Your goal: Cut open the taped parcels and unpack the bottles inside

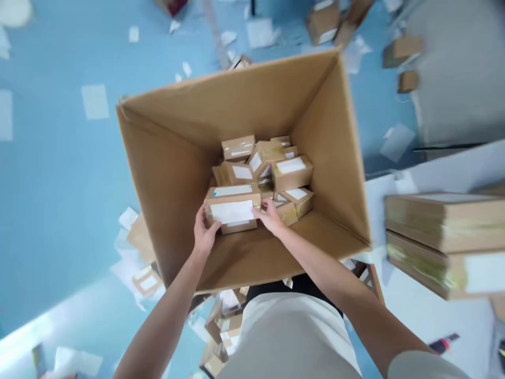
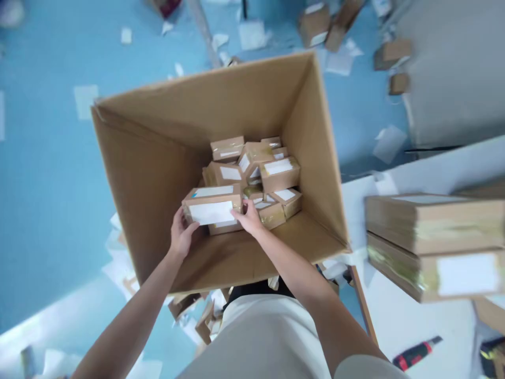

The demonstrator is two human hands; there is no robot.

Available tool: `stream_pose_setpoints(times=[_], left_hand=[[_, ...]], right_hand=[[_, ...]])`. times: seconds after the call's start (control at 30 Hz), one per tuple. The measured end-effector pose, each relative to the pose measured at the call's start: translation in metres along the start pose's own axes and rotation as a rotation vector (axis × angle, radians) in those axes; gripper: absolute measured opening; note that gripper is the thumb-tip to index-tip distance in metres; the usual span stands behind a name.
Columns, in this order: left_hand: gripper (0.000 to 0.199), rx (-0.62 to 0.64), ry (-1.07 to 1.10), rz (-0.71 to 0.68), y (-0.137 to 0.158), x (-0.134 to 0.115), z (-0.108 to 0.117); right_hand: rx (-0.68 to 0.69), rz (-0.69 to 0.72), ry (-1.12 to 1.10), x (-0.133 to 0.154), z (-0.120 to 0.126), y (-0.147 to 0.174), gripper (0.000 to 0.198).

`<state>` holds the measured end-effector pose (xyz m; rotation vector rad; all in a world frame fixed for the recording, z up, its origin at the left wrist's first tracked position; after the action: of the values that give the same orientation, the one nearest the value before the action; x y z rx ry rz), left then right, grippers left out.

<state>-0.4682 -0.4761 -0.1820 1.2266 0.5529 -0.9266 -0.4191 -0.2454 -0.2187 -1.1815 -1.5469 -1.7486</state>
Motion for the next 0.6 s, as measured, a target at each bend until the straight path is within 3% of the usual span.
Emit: stream_pose_setpoints(times=[0.17,0.23,0.3,0.43,0.5,0.6], left_hand=[[0.081,0.216,-0.083,-0.298,0.077,-0.126,-0.042],[0.082,0.305,-0.158,-0.428,0.111,-0.164,-0.07],[0.082,0.406,-0.246,-0.561,0.148,-0.193,-0.106],[0.081,0.715,-0.39,-0.775,0.244,-0.217,-0.192],[0.078,0.913,-0.488,-0.809,0.299,-0.207,-0.237],[0.073,1.192,-0.596,-0.74,0.374,-0.17,-0.304]], right_hand=[[-0.251,0.248,-0.022,0.12,0.088,0.113,0.049],[-0.38,0.353,0.03,0.151,0.129,0.175,0.05],[-0.561,0.427,0.079,0.163,0.166,0.245,0.049],[-0.964,0.455,0.093,0.135,0.219,0.383,0.045],[-1.157,0.41,0.046,0.101,0.237,0.444,0.042],[-1.42,0.297,-0.043,0.044,0.262,0.515,0.039]])
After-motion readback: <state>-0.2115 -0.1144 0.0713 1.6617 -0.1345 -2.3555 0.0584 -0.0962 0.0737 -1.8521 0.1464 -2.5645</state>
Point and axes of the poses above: each hand's wrist, its own y-axis away from the middle knuckle, its own z-axis out of the back of the hand, x = y × z, the point moved 7 cm from there along -y, towards the middle knuckle, and after that the axes turned 8 degrees about z, right-handed, at the moved point
